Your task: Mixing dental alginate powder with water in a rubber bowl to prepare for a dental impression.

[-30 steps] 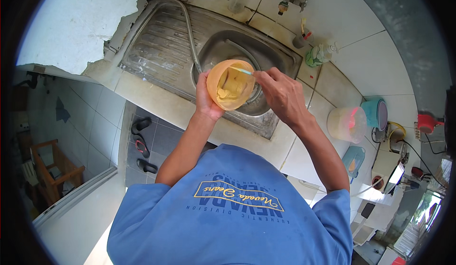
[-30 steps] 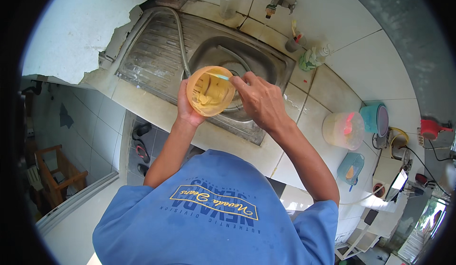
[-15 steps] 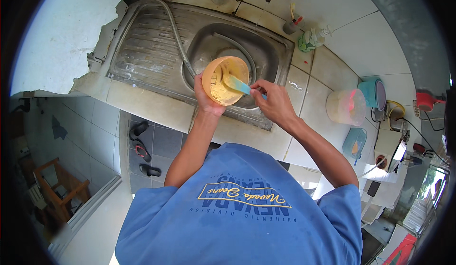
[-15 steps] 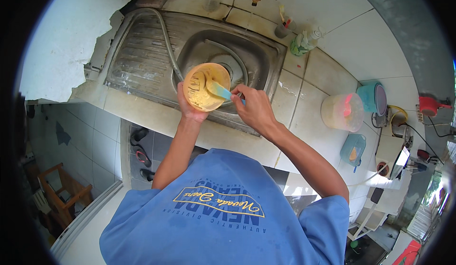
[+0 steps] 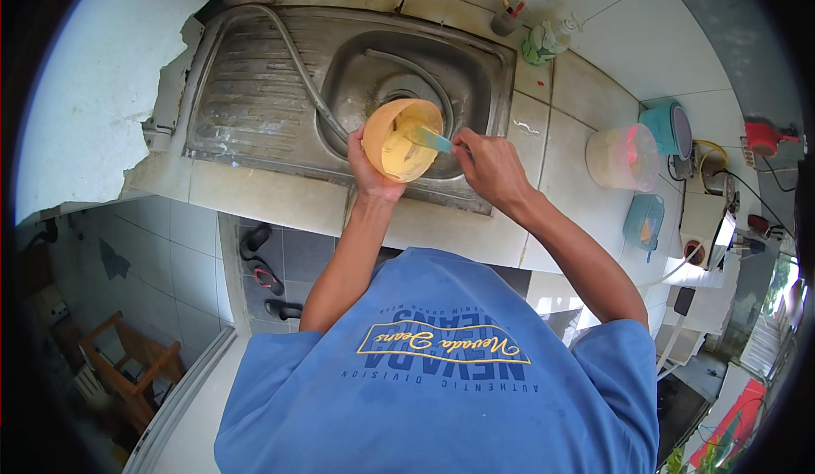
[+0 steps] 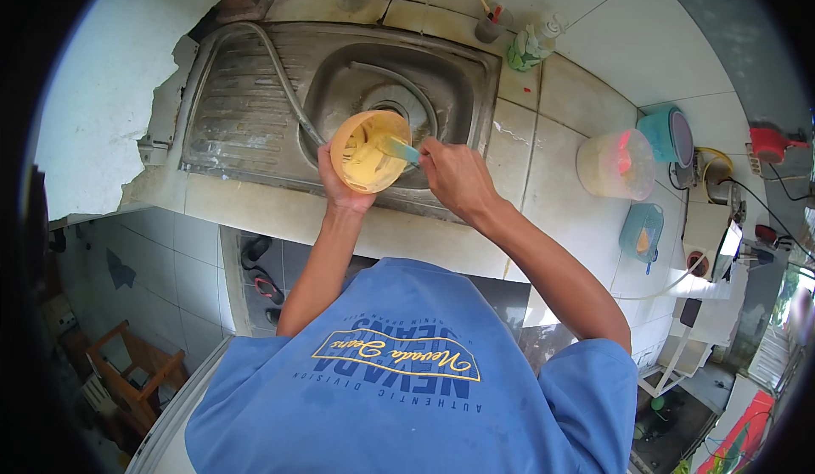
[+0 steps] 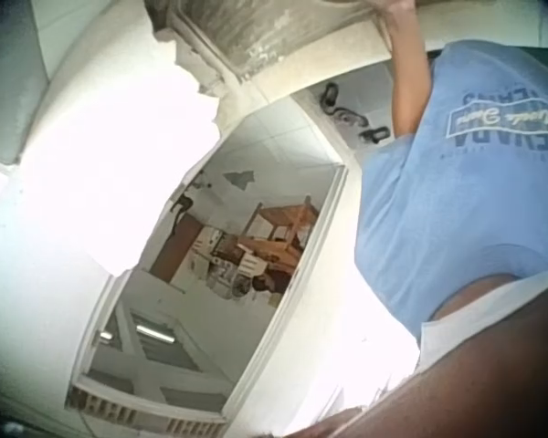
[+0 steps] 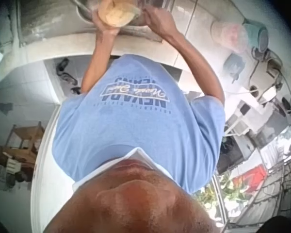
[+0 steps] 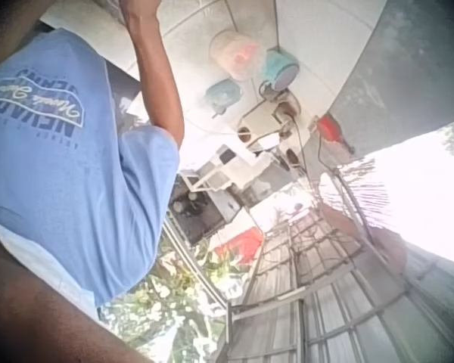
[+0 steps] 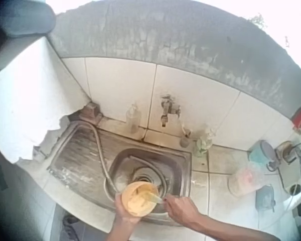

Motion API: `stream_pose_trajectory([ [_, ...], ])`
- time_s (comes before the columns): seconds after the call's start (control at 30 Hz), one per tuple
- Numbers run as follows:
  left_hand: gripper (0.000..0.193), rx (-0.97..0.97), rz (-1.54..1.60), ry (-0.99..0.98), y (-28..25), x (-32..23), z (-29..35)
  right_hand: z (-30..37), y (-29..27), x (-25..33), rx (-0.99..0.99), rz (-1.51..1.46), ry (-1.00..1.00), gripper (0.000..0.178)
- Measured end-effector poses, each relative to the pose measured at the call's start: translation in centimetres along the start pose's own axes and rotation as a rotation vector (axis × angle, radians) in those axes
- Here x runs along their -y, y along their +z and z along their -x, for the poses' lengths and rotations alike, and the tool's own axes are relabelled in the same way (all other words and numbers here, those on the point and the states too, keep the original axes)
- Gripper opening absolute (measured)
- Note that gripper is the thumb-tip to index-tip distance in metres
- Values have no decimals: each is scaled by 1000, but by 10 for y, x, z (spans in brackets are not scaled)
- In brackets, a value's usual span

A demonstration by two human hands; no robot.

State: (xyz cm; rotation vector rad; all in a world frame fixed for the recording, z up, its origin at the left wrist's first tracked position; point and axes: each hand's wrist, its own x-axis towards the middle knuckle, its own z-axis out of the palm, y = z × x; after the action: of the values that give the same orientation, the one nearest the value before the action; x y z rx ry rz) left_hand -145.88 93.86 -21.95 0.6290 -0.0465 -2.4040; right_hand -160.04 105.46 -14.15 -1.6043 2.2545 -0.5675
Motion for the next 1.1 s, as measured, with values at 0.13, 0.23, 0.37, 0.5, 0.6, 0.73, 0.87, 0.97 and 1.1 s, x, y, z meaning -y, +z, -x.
stream_pose_trajectory([
  [0.13,51,15,39,-65,-8,8,-8,12,5,4,376,-532,245,14],
  [0.23,49,-18,-42,-157,-3,17,-10,6,0,-18,14,-204,143,16],
  [0.37,48,-10,-181,-184,-5,24,-28,36,16,-16,432,-986,667,16],
  [0.5,50,-40,-240,-278,-1,46,-23,55,10,-46,-70,-174,184,14],
  [0.6,52,-27,-292,-367,13,74,-12,83,-20,-55,-308,313,14,13],
  [0.73,47,96,-366,-466,26,105,-1,146,-6,-41,-161,97,224,15],
  [0.87,48,106,-442,-509,27,150,31,184,-29,-43,-427,232,166,11],
  [0.97,54,182,-438,-532,17,183,40,236,-30,-59,-447,204,407,10],
  [1.1,51,250,-533,-450,13,238,64,294,10,-50,-337,-935,786,20],
])
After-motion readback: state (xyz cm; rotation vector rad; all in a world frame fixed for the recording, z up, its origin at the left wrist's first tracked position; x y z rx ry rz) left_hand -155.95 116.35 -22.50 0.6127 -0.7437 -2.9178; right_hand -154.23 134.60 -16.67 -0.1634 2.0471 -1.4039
